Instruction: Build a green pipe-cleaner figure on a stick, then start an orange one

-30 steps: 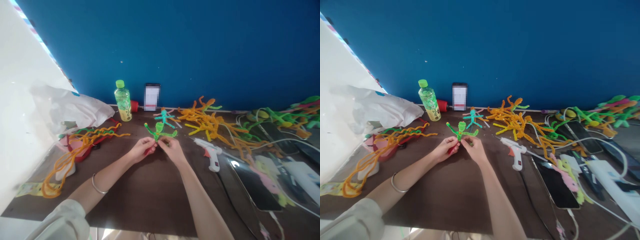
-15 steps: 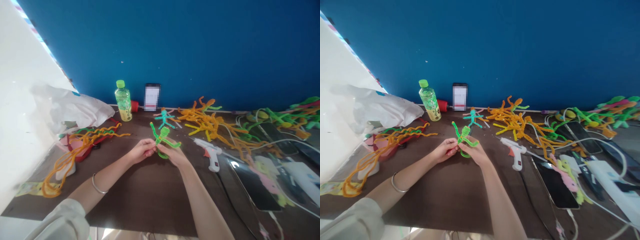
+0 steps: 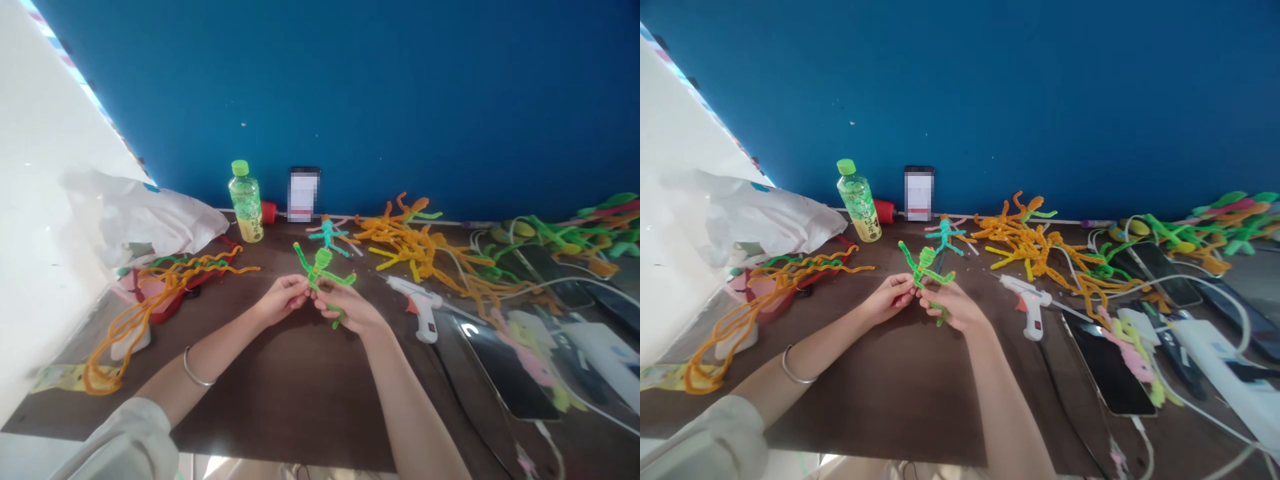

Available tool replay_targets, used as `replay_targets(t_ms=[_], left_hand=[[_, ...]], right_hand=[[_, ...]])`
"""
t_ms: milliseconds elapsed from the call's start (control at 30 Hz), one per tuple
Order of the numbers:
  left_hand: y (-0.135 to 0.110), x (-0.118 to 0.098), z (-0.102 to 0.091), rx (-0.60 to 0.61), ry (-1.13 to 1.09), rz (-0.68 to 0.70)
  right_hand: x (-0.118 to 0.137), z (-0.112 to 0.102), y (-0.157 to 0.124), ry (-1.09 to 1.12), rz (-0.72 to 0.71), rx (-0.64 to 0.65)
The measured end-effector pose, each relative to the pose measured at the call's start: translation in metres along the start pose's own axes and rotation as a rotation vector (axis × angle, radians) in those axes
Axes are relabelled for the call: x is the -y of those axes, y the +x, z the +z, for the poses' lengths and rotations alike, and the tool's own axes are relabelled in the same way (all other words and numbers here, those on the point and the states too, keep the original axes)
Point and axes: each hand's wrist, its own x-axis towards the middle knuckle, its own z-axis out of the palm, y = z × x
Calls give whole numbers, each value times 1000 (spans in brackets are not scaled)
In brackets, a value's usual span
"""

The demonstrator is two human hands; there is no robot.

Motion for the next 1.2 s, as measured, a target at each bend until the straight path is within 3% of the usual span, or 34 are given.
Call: replay_targets(t_ms=[167, 333, 400, 533, 600, 667, 733, 800, 833, 900, 933, 1067, 1200], left_hand=[[1, -1, -2, -41, -43, 14], [2, -1, -3, -92, -149, 29], [2, -1, -4, -82, -185, 26], [2, -2, -6, -18, -251, -7], [1, -3, -5, -3, -269, -4], [1, -5, -5, -6, -267, 11], [1, -7, -4, -20, -259, 26], [0, -8, -4, -38, -261, 38], [1, -8, -4, -43, -264, 42], [1, -8, -4, -47, -268, 45], [1, -8, -5, -44, -265, 42], [2, -7, -6, -32, -218, 21], [2, -5, -8, -25, -183, 27]], right_hand=[[4, 0, -2, -325, -18, 6], [5, -3, -2, -650, -93, -117], [2, -3, 1, -808, -212, -194], [-6, -3, 7, -1192, -615, -453], [-9, -2, 9, -1277, -758, -522], [-9, 0, 9, -1246, -793, -579], [-6, 0, 8, -1124, -681, -696], [-3, -1, 7, -919, -370, -761], [-2, -2, 7, -791, -181, -733], [0, -4, 6, -535, 88, -594], [1, -4, 6, -433, 136, -520], [2, -5, 6, -276, 7, -395], [-2, -7, 8, -339, -148, -469]])
